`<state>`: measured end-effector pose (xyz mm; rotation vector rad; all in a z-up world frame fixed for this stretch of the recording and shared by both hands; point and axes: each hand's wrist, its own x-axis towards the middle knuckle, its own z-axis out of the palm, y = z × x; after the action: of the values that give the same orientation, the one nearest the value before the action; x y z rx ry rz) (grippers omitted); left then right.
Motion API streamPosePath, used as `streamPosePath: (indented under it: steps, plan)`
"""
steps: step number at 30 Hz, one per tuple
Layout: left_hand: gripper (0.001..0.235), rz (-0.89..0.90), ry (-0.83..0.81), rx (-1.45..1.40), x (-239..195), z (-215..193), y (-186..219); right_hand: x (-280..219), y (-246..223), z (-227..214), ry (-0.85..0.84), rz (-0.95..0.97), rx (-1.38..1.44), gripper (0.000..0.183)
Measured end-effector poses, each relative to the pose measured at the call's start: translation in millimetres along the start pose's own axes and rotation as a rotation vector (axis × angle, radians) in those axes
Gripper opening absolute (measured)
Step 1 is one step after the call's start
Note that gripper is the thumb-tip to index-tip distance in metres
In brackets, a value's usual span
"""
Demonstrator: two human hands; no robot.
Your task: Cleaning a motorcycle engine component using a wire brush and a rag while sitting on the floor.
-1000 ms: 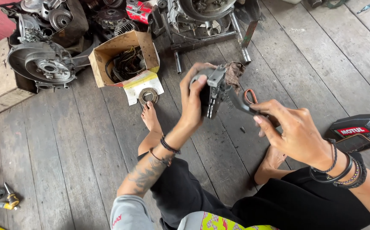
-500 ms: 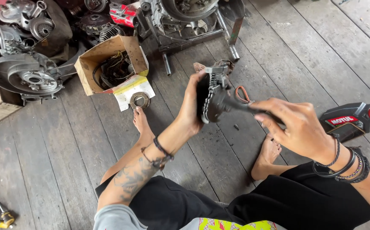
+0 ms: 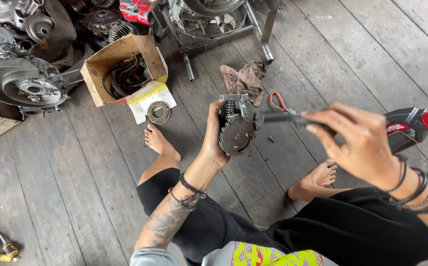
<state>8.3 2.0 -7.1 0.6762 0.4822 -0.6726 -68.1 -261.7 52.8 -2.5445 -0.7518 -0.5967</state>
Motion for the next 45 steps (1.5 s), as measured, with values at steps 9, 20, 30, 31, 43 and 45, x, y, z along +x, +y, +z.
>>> streamPosePath:
  steps: [9,20,30,31,43,45]
  plan:
    - [0.063,0.102,-0.131,-0.208,15,7,-8,9,8,51,-0.028,0.213,0.459,0.013]
    - [0.067,0.159,-0.197,-0.368,42,-30,-16,48,-28,40,-0.002,0.240,0.481,0.004]
    - [0.071,0.319,-0.211,-0.290,35,-16,-20,55,-35,37,-0.003,0.256,0.473,0.006]
    - [0.071,0.321,-0.212,-0.297,42,-22,-22,52,-32,35,-0.009,0.253,0.471,0.006]
    - [0.057,0.288,-0.168,-0.190,47,-16,-14,42,-23,20,0.000,0.218,0.382,0.005]
    - [0.076,0.234,-0.287,-0.167,71,-40,-18,46,-24,21,-0.041,0.187,0.408,0.008]
